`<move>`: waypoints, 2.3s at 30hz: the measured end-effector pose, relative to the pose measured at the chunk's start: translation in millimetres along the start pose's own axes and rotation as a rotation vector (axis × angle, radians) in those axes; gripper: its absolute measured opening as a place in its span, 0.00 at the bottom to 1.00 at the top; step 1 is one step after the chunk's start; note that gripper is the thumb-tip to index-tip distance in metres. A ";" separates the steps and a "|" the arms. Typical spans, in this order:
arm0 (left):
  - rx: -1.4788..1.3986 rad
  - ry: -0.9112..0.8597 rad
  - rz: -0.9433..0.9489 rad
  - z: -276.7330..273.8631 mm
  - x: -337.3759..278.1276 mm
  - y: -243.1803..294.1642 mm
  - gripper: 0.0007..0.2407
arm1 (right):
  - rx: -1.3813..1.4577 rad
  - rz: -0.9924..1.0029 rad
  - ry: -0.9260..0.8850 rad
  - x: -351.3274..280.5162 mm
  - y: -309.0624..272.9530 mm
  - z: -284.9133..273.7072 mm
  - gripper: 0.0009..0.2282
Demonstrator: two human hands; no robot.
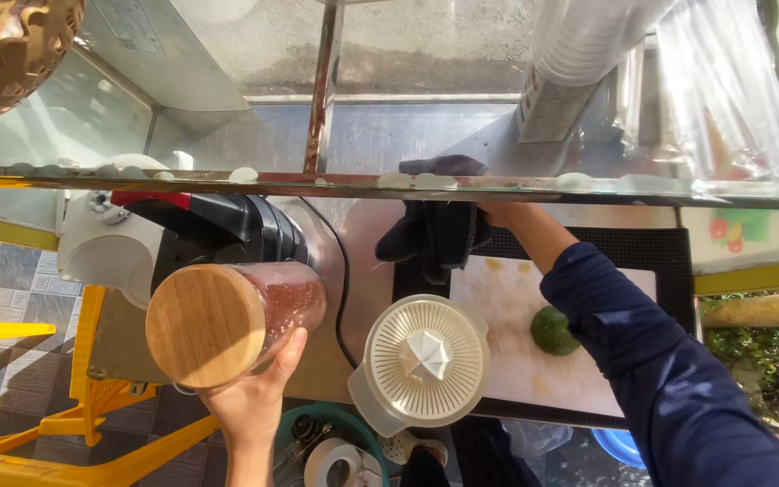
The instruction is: The person wipes the counter with a cloth, then picks juicer and blender parts from a basket on the floor and fits them onto the machines on the counter, attaching a bowl and a black funnel piece. They then handle a plastic cup and a lime on the cutting board.
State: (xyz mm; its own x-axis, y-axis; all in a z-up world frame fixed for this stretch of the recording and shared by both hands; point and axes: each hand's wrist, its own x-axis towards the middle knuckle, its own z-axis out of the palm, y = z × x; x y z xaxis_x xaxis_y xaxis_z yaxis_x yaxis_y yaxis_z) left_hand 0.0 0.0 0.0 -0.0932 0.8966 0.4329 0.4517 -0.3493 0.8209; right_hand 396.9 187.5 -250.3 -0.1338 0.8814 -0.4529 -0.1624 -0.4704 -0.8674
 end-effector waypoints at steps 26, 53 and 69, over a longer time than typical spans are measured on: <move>-0.250 -0.230 -0.055 56.6 -18.7 107.1 0.38 | -0.140 -0.391 0.146 -231.7 -90.6 51.4 0.12; 0.109 -0.267 0.072 112.3 -17.4 94.2 0.43 | -0.284 -0.430 -0.389 -309.6 -144.4 96.8 0.54; 0.103 -0.623 0.129 154.7 -9.9 72.7 0.32 | -0.143 -0.694 0.314 -262.4 -51.5 49.3 0.42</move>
State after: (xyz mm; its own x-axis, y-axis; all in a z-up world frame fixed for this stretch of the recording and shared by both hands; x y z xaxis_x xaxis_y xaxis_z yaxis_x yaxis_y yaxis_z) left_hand 171.0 7.8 -2.3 0.4863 0.8500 0.2027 0.5105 -0.4646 0.7236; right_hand 392.2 -21.6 -76.6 0.2394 0.9531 0.1852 0.0230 0.1852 -0.9824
